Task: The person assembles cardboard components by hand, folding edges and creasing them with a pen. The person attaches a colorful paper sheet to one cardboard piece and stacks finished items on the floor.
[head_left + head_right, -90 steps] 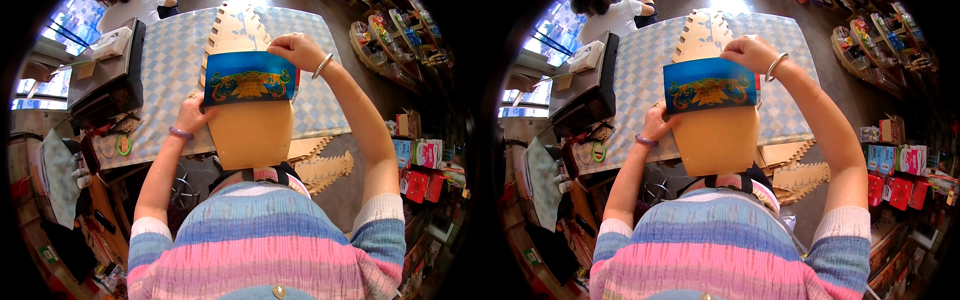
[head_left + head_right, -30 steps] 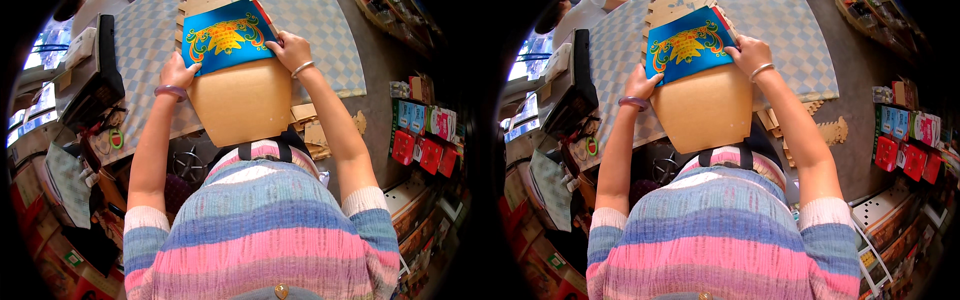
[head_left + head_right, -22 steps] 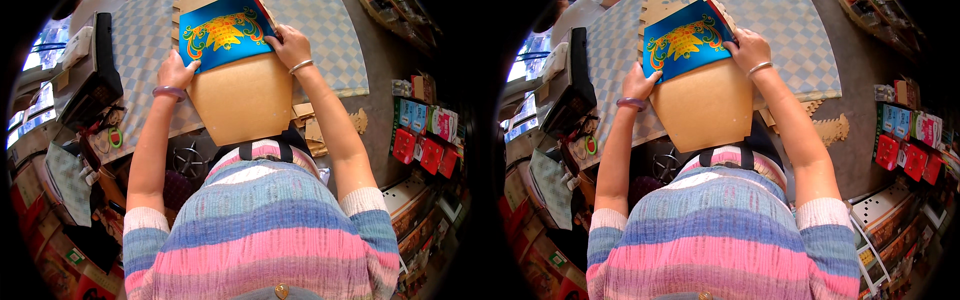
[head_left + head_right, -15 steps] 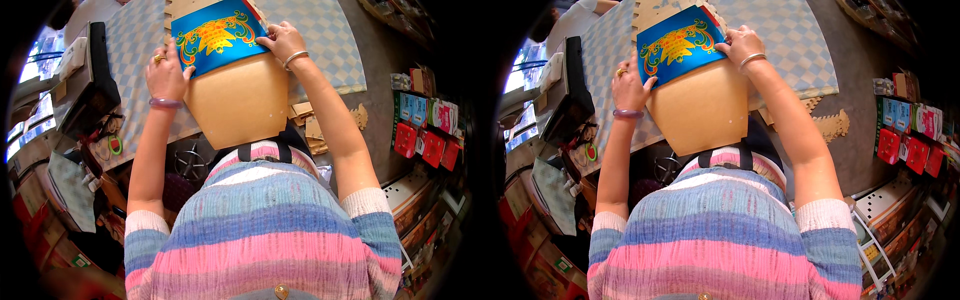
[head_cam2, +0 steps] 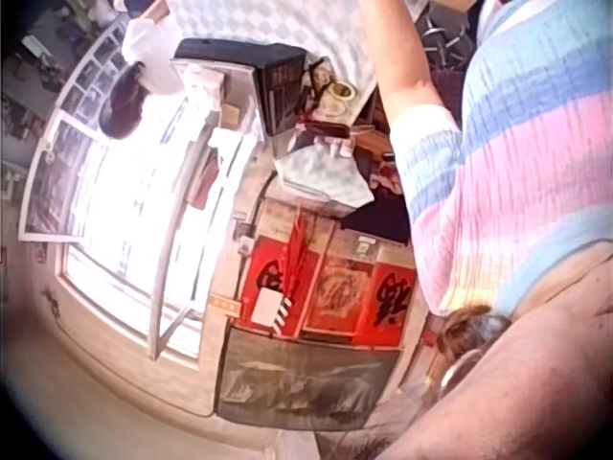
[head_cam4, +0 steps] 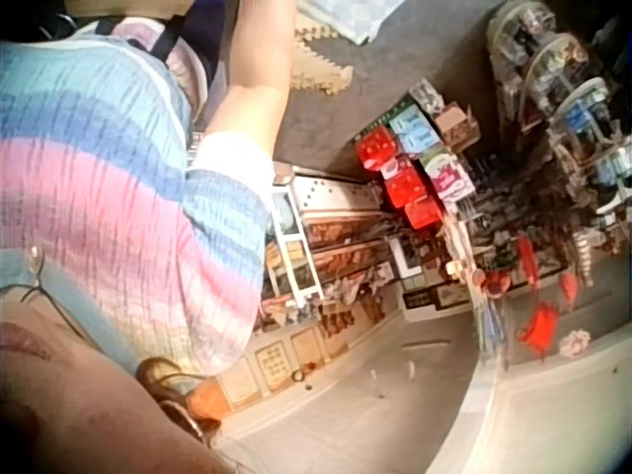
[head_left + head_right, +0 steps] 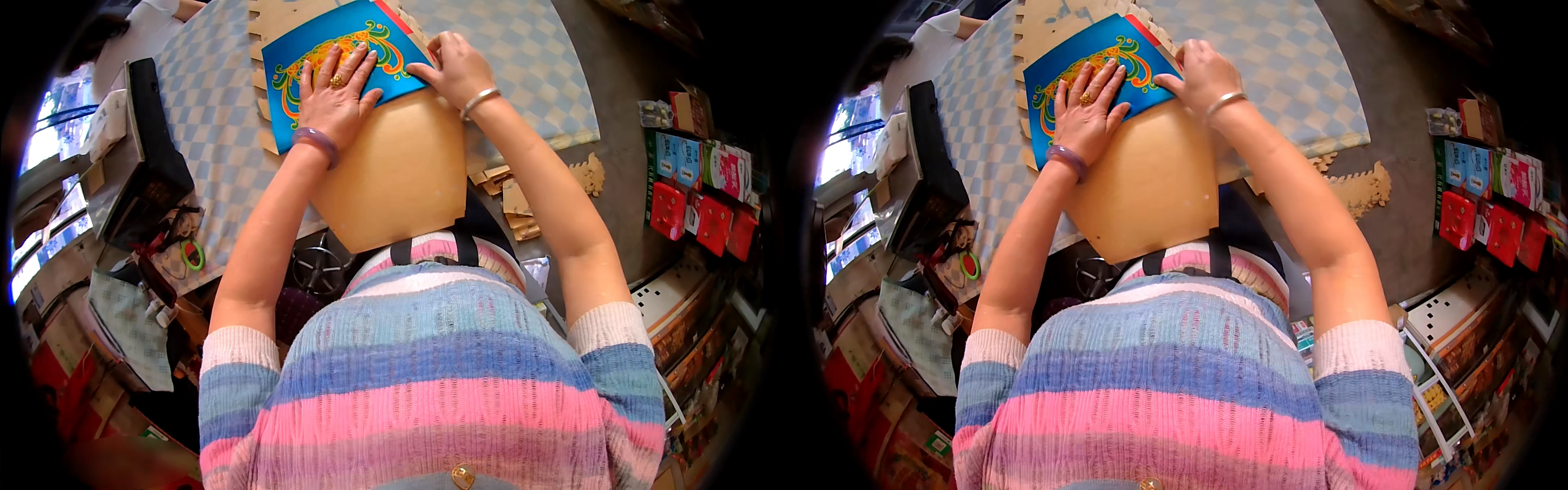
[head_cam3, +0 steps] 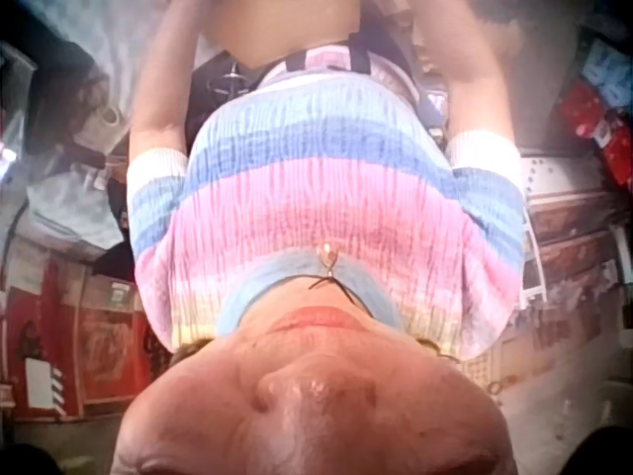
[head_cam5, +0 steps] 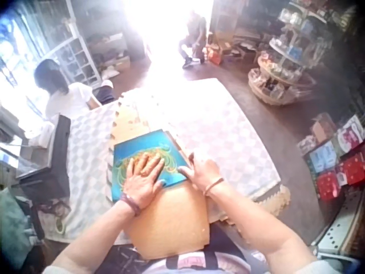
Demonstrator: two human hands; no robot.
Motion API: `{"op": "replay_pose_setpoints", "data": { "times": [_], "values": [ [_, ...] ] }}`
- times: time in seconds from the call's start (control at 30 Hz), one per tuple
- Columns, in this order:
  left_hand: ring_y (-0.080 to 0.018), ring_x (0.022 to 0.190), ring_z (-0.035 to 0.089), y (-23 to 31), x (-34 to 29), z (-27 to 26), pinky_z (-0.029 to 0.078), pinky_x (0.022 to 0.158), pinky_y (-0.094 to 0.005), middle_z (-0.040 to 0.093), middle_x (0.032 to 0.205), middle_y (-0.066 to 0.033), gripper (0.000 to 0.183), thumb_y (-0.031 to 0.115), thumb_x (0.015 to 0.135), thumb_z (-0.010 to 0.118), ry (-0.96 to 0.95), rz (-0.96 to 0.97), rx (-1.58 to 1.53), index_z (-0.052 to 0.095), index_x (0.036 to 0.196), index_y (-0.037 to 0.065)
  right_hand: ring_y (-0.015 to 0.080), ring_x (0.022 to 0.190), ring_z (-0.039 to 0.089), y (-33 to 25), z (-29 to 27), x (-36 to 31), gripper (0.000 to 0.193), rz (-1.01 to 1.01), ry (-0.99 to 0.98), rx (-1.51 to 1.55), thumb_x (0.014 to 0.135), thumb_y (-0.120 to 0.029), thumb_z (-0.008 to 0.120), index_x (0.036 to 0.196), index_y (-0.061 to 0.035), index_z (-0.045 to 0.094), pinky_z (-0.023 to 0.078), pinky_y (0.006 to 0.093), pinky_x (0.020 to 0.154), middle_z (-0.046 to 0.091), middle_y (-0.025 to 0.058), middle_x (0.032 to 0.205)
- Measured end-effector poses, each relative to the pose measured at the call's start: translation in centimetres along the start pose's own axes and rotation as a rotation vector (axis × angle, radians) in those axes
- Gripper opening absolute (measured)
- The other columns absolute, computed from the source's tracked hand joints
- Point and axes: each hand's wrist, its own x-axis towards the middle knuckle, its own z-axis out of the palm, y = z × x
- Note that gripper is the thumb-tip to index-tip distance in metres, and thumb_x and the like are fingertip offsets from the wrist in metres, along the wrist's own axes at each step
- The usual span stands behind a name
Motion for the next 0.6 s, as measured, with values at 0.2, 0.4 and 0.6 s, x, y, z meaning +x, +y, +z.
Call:
{"op": "replay_pose_setpoints", "data": {
  "times": [0.2, 0.4, 0.6],
  "values": [
    [-0.0202, 0.141, 0.022, 0.0, 0.1, -0.3, 0.009, 0.114, -0.0488, 0.029, 0.151, 0.0087, 0.057, 0.047, 0.092, 0.047, -0.021, -0.016, 0.016, 0.034, 0.144, 0.029, 0.022, 0.09, 0.059, -0.2, -0.2, -1.2, 0.054, -0.075, 0.061, 0.08, 0.07, -0.036, 0.08, 0.111, -0.0082, 0.058, 0.05, 0.0335, 0.078, 0.055, 0.0072, 0.102],
    [-0.0211, 0.141, 0.021, 0.3, 0.2, -0.6, 0.009, 0.114, -0.0491, 0.03, 0.151, 0.0082, 0.057, 0.048, 0.091, 0.048, -0.033, -0.025, -0.024, 0.036, 0.143, 0.028, 0.0259, 0.101, 0.054, 0.4, -0.4, -1.4, 0.06, -0.094, -0.055, 0.157, 0.066, -0.037, 0.081, 0.115, -0.0118, 0.057, 0.047, 0.0367, 0.087, 0.054, 0.0075, 0.108],
    [-0.0219, 0.141, 0.022, 0.3, 0.0, -0.7, 0.009, 0.114, -0.05, 0.03, 0.151, 0.0073, 0.06, 0.053, 0.089, 0.048, -0.007, -0.025, -0.015, 0.037, 0.143, 0.028, 0.0299, 0.112, 0.046, -0.9, -0.6, -1.5, 0.07, -0.079, 0.033, -0.01, 0.067, -0.034, 0.08, 0.126, -0.0115, 0.05, 0.043, 0.0386, 0.094, 0.05, 0.0093, 0.116]
  ]
}}
